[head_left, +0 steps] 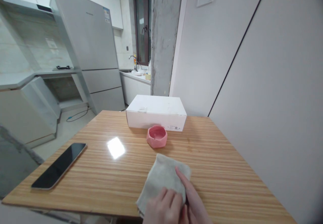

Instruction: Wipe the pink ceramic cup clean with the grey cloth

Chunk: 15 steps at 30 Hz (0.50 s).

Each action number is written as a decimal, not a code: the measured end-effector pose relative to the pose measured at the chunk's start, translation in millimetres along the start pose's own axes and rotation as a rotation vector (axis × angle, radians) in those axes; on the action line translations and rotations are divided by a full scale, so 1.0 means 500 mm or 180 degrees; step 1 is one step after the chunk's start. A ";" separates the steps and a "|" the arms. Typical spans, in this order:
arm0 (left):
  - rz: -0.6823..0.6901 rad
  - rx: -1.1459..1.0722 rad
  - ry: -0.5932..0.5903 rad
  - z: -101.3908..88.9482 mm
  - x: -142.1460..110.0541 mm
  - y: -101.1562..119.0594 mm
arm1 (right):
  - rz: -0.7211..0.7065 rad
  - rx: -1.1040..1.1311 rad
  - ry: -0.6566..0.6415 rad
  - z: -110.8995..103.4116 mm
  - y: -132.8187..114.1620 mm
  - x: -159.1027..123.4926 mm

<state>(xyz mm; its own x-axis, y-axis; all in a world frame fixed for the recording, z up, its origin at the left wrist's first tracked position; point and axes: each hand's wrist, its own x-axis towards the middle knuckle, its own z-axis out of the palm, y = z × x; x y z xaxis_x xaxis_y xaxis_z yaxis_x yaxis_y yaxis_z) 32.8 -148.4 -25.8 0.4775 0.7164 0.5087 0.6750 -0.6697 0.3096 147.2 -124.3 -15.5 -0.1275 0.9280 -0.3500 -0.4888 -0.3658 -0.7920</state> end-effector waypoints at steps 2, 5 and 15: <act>0.0323 -0.0497 0.0005 -0.007 0.026 -0.001 | -0.0031 -0.0146 0.0124 -0.036 -0.009 0.003; -0.0372 -0.1087 0.0341 -0.059 0.096 -0.065 | 0.0081 0.0103 0.0323 -0.088 -0.025 0.008; -0.1721 -0.2054 0.0227 -0.041 0.221 -0.303 | -0.1376 0.0151 0.1735 -0.088 -0.162 0.116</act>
<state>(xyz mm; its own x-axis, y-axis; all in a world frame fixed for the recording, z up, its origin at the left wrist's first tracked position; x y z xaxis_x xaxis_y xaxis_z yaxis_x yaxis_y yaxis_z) -28.3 28.3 -0.1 0.1298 0.9709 0.2014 0.3365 -0.2342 0.9121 217.2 -44.1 6.4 0.5324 0.8177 -0.2191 -0.4368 0.0436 -0.8985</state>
